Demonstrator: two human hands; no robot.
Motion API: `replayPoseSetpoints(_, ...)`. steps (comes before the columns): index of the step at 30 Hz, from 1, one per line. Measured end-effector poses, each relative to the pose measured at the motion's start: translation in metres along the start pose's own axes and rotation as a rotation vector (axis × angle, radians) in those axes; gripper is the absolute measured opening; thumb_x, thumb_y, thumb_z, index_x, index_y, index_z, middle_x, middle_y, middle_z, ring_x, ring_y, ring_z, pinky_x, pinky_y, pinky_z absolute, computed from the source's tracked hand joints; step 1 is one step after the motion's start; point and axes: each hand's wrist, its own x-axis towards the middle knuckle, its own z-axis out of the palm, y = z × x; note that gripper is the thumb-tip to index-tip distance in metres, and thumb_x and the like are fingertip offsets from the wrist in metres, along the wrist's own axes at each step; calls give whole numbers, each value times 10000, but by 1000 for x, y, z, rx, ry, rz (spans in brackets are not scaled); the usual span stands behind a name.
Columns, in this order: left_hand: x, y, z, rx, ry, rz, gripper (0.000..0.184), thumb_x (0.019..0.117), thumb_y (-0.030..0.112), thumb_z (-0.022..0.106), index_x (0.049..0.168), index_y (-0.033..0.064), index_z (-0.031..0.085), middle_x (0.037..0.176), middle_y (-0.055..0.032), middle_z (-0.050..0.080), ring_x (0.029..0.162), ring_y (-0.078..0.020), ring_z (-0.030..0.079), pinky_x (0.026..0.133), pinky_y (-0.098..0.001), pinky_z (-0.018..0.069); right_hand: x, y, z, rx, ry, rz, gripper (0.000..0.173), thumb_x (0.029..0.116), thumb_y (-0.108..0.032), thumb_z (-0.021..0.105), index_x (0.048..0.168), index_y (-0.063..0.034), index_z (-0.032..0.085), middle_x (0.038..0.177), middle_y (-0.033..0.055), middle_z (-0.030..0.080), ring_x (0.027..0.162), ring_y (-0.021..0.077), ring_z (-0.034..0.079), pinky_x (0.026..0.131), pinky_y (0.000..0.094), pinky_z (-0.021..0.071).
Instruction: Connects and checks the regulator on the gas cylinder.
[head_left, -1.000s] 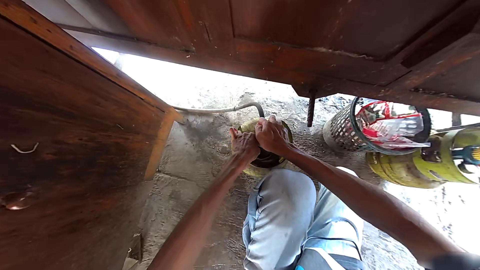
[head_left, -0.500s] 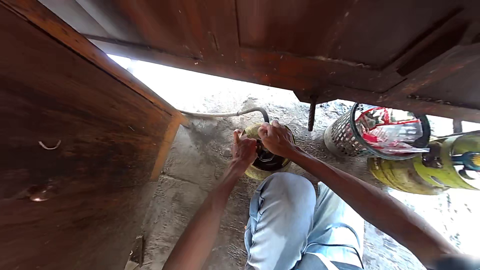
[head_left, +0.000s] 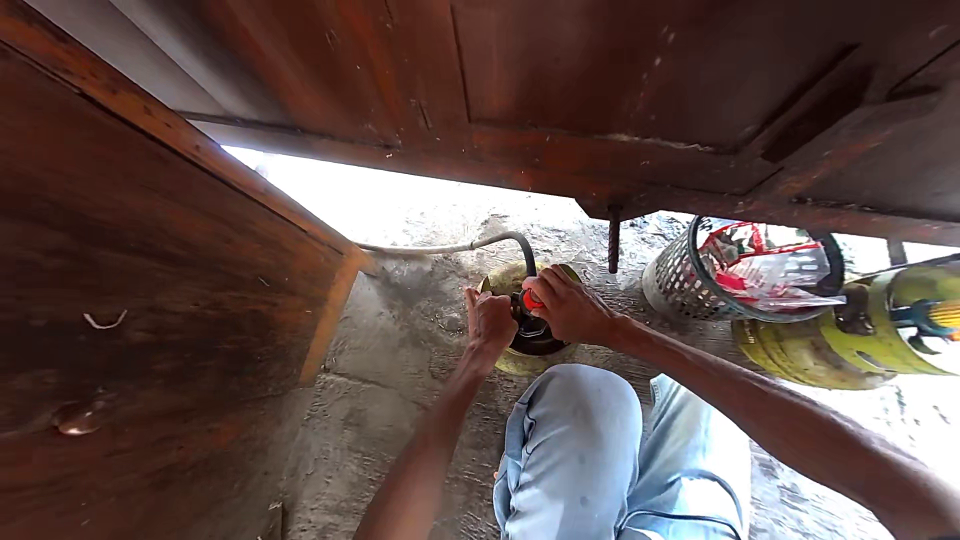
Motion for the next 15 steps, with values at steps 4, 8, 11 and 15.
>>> replayPoseSetpoints(4,-1,-6,1,-68,85,69,249,1000,152,543,1130,45,727,1125,-114,730,1200,-282,610,1170,-519,246,-2,5,12,31,107,13,347,982,-185,653,1277,-5,624,1125,207,655,1078,393,649,906,485,573)
replayPoseSetpoints(8,-13,-26,47,-481,822,189,447,969,305,607,1290,1,675,1349,-235,637,1297,-428,557,1141,-635,326,-53,-2,26,307,387,334,656,998,-510,572,1422,-9,574,1408,221,597,1343,362,529,1132,507,422)
replayPoseSetpoints(11,-35,-25,96,-1151,699,-311,684,1077,377,415,1570,-73,267,1615,-312,292,1511,-410,298,1231,-533,273,-92,-22,66,945,587,944,659,1077,-370,424,1560,57,288,1548,284,412,1414,328,456,1126,469,438)
replayPoseSetpoints(15,-18,-10,145,-1579,334,-721,746,1075,627,207,1586,91,294,1491,-280,459,1248,-414,544,932,-615,500,-70,-15,112,1444,529,1472,681,1077,-609,254,1658,-298,81,1620,204,351,1338,447,506,950,662,487)
